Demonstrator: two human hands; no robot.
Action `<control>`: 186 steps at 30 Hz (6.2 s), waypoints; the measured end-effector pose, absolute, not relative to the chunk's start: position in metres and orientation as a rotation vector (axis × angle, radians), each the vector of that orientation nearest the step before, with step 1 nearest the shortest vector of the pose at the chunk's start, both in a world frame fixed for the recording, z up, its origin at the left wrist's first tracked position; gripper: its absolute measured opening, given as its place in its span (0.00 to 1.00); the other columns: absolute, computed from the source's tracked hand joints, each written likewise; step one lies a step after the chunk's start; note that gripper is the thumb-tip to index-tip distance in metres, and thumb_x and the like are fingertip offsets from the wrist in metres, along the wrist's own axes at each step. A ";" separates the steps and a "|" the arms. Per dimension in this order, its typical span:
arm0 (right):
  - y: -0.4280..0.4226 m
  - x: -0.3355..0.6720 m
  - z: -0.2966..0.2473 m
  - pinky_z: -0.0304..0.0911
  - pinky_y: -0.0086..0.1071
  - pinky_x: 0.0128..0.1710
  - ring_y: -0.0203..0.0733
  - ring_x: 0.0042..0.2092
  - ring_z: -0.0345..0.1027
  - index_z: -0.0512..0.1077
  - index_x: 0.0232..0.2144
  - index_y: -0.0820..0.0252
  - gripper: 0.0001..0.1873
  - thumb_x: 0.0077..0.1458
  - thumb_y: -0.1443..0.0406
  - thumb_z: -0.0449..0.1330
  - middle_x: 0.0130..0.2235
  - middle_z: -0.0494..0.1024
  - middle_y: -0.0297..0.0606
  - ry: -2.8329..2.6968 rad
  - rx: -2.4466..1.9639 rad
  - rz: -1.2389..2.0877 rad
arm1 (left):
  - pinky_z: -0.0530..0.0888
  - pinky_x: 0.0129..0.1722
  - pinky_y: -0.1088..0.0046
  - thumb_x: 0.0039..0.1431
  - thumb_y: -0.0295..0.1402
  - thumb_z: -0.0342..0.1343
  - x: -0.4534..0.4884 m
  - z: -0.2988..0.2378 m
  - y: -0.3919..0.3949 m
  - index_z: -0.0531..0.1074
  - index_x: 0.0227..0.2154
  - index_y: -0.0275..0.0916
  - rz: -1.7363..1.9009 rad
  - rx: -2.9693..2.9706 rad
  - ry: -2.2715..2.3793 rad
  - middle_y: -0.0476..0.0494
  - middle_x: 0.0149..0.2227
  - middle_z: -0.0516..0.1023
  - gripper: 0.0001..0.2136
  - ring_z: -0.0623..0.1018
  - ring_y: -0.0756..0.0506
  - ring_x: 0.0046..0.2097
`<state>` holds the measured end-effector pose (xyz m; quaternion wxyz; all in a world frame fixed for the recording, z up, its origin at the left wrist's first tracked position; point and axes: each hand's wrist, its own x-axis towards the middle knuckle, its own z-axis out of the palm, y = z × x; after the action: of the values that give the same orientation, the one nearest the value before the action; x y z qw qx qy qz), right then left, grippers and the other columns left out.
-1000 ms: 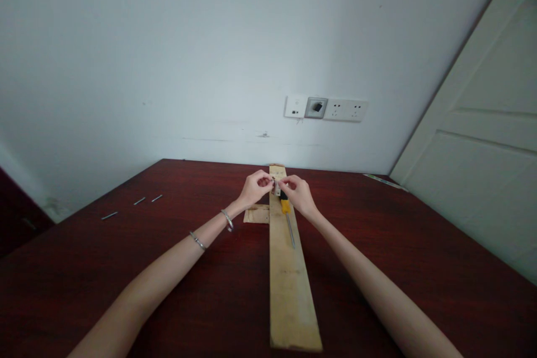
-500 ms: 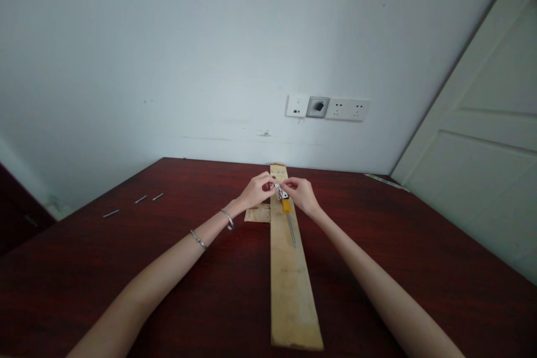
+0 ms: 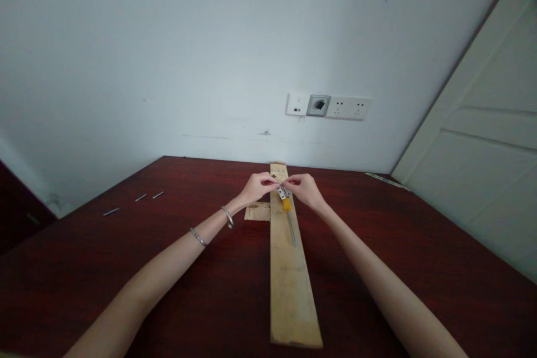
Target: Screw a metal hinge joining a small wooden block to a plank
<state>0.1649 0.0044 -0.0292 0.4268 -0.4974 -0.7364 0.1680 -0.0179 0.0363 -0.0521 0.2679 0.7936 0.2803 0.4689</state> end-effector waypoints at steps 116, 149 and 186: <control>0.012 -0.193 -0.071 0.66 0.24 0.22 0.34 0.22 0.70 0.77 0.24 0.62 0.04 0.39 0.69 0.68 0.27 0.78 0.40 -2.346 -1.248 1.083 | 0.63 0.27 0.75 0.40 0.34 0.55 -0.396 -0.055 -0.075 0.73 0.15 0.37 0.279 1.931 2.233 0.46 0.19 0.72 0.07 0.71 0.47 0.25; 0.012 -0.054 0.003 0.66 0.26 0.32 0.33 0.25 0.71 0.66 0.51 0.61 0.25 0.48 0.69 0.60 0.38 0.78 0.42 -2.514 -1.165 0.567 | 0.68 0.34 0.75 0.46 0.39 0.56 -0.330 -0.012 -0.031 0.76 0.33 0.33 0.373 2.248 1.923 0.43 0.33 0.78 0.15 0.74 0.46 0.34; -0.030 0.017 -0.009 0.65 0.32 0.34 0.49 0.39 0.74 0.74 0.34 0.64 0.13 0.48 0.61 0.58 0.38 0.78 0.50 -2.594 -1.474 0.108 | 0.68 0.39 0.73 0.42 0.34 0.56 -0.255 -0.003 0.053 0.65 0.50 0.29 0.152 2.419 1.727 0.35 0.45 0.74 0.29 0.74 0.41 0.43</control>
<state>0.0168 -0.0301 -0.0085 0.0780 -0.4922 -0.8662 0.0359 -0.2552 0.0526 -0.0031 0.0828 0.8099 0.5784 0.0508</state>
